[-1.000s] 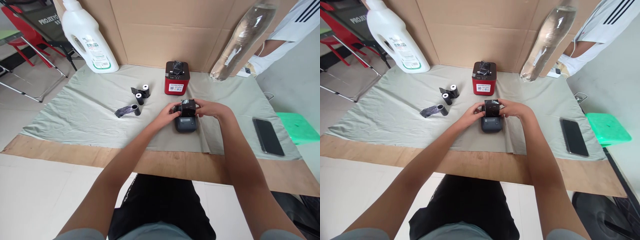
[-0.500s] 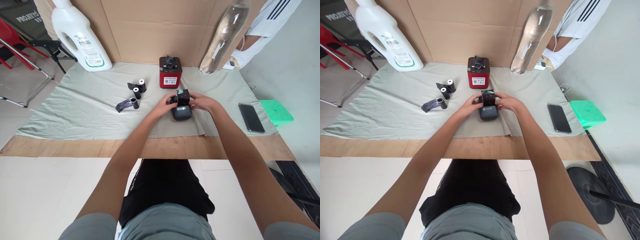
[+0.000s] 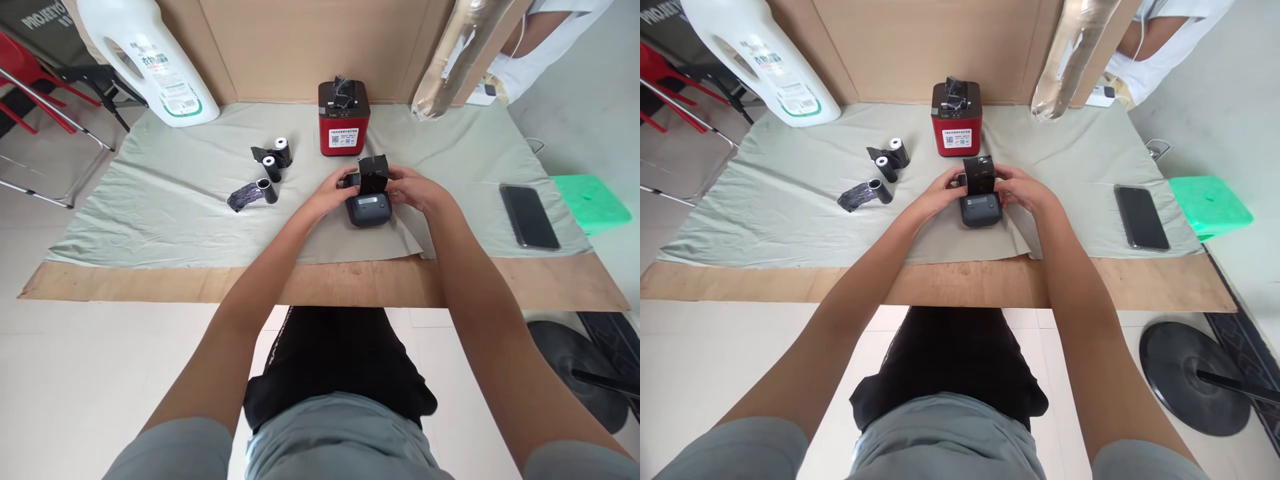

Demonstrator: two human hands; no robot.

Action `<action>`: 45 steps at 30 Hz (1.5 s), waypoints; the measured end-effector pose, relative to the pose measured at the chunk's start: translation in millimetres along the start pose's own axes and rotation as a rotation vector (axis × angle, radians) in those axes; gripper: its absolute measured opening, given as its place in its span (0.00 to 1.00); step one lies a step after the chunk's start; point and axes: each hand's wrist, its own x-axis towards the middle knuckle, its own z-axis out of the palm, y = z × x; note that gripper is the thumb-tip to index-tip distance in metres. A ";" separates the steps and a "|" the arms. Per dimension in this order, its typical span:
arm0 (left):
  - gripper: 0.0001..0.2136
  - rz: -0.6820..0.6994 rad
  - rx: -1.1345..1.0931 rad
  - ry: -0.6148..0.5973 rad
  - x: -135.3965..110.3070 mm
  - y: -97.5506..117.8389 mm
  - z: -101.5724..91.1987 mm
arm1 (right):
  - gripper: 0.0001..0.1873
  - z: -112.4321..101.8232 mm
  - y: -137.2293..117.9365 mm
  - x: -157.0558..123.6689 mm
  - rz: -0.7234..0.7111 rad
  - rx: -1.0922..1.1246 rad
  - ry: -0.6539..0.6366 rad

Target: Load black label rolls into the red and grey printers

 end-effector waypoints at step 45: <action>0.27 -0.156 0.028 -0.008 -13.5 25.9 5.5 | 0.22 -4.6 -4.3 4.6 0.005 -0.055 -0.070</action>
